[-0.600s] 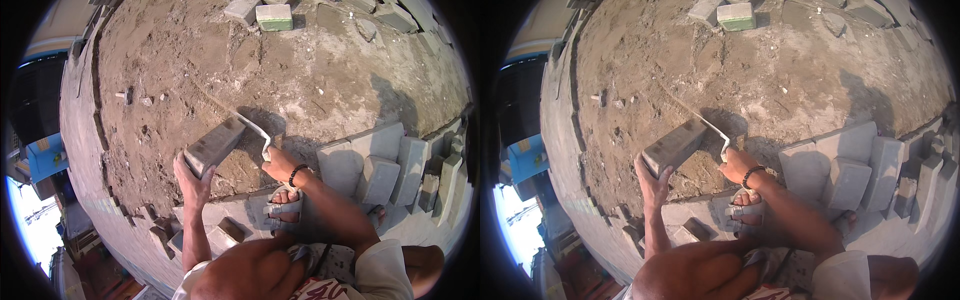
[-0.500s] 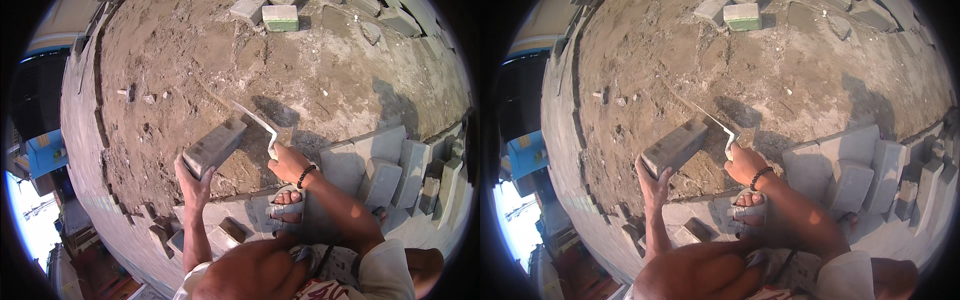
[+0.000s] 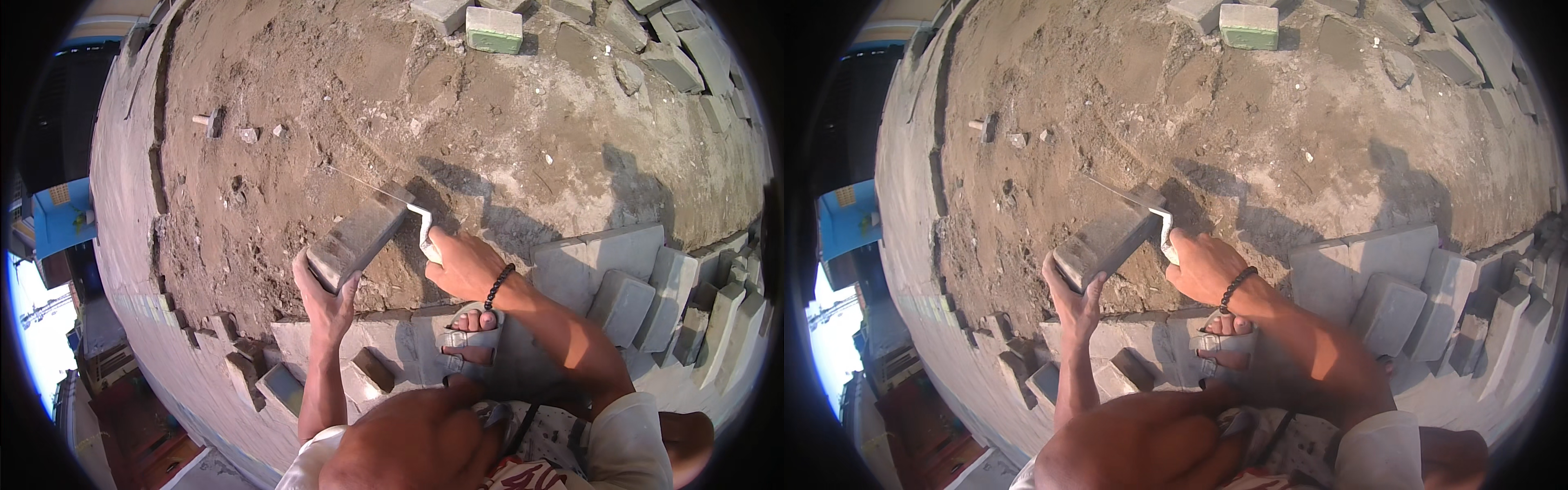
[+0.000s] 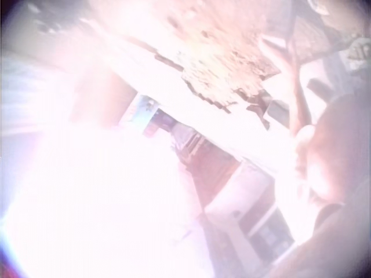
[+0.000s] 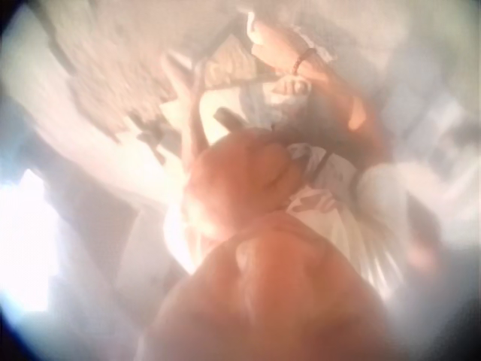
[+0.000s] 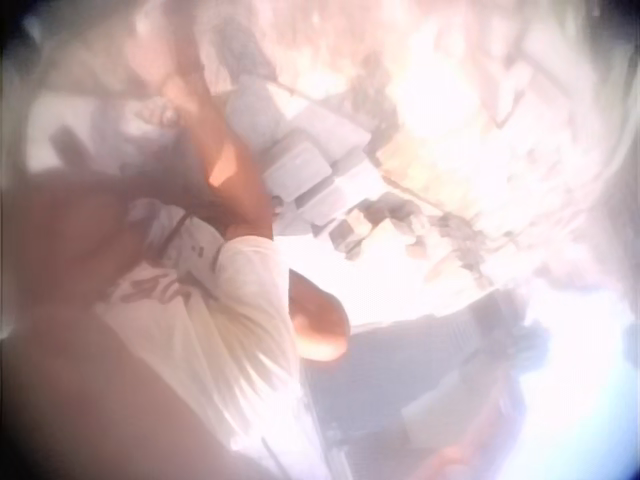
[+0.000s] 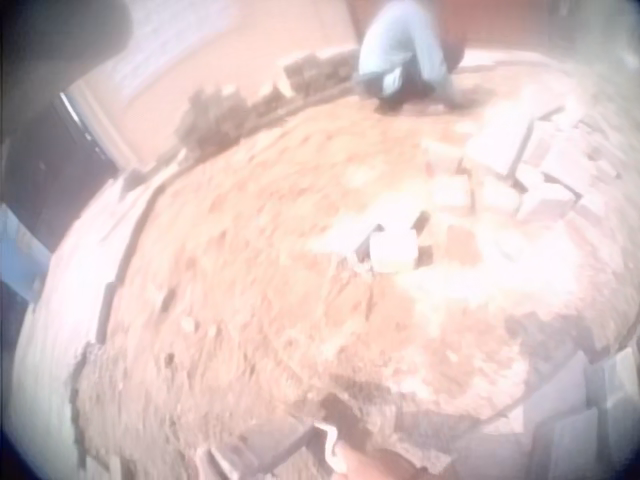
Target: The person applies mortar to bricks using a trowel and places them onto a prepared surface. The person repeatedly picks up bricks, applies mortar to their edges, and sets them in place to form a patterned brickwork.
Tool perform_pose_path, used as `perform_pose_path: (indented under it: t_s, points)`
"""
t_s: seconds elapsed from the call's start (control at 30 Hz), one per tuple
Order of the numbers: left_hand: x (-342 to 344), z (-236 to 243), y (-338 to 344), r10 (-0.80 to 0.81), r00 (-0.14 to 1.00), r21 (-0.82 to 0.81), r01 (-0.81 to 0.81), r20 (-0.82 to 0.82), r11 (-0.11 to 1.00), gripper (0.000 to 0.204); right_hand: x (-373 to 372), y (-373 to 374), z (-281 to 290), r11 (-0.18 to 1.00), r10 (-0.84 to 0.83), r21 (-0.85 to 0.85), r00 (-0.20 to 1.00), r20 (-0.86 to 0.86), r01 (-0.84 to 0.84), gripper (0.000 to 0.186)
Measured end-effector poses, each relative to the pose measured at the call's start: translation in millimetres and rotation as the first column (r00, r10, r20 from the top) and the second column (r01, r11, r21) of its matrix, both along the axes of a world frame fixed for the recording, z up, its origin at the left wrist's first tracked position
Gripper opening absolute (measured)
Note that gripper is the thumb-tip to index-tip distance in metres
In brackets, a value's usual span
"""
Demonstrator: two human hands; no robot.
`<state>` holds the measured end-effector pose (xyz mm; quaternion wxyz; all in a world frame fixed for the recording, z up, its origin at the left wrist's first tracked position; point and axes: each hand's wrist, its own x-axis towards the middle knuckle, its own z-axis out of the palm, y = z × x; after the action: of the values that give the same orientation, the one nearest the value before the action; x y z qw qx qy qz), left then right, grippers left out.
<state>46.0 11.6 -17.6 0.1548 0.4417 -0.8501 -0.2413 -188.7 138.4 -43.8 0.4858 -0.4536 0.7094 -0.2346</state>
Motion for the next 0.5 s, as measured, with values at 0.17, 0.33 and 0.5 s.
perform_pose_path:
  t_s: [0.17,0.33,0.5]
  points:
    - [-4.1,-1.5,-0.3,0.034,0.994,-0.082,-0.025,0.106,0.996,0.094,3.7,5.0,-26.8,0.989,-0.134,0.038,0.985,-0.11,0.139,0.03]
    - [-22.2,-4.3,10.1,0.125,0.992,-0.175,-0.123,-0.001,0.977,0.097,23.2,12.2,-1.2,0.933,-0.346,-0.045,0.925,0.156,0.357,0.036]
    - [-45.4,12.1,26.7,0.194,0.978,-0.039,-0.191,0.071,0.981,0.091,90.1,24.5,10.3,0.924,-0.265,-0.195,0.918,0.295,0.329,0.038]
